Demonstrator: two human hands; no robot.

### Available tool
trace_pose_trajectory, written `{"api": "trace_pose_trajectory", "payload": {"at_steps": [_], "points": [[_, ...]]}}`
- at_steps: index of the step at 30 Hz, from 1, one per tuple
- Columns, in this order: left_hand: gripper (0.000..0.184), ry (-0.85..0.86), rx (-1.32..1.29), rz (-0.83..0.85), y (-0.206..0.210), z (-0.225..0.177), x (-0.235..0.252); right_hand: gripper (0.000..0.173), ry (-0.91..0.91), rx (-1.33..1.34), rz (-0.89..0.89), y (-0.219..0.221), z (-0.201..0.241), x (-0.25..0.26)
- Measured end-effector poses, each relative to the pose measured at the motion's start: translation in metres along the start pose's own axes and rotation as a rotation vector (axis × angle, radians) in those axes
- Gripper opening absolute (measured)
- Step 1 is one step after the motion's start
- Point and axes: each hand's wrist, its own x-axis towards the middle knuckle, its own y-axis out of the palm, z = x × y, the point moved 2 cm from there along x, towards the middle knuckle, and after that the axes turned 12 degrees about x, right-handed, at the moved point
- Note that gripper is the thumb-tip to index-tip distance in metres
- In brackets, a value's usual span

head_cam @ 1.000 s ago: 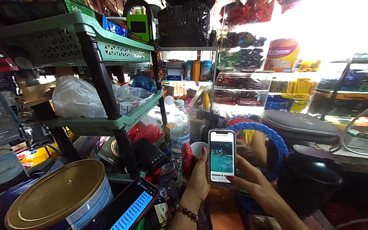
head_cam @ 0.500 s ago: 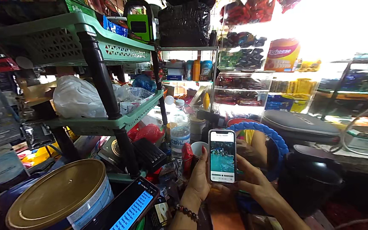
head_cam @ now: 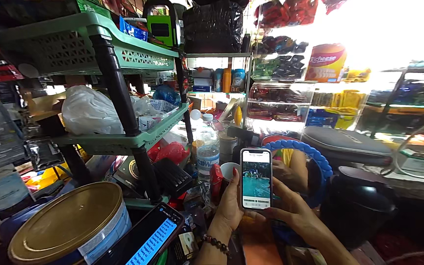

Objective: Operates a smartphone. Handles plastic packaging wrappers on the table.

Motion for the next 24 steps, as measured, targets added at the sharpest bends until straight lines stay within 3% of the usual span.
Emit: {"api": "trace_pose_trajectory", "payload": {"at_steps": [11, 24], "points": [[0.060, -0.004, -0.004, 0.010, -0.0004, 0.0005, 0.0006, 0.075, 0.007, -0.003, -0.003, -0.0005, -0.0003, 0.0010], [0.059, -0.021, 0.027, -0.028, 0.0006, -0.0009, -0.0006, 0.080, 0.030, -0.011, -0.029, 0.0003, 0.0008, 0.0007]]}}
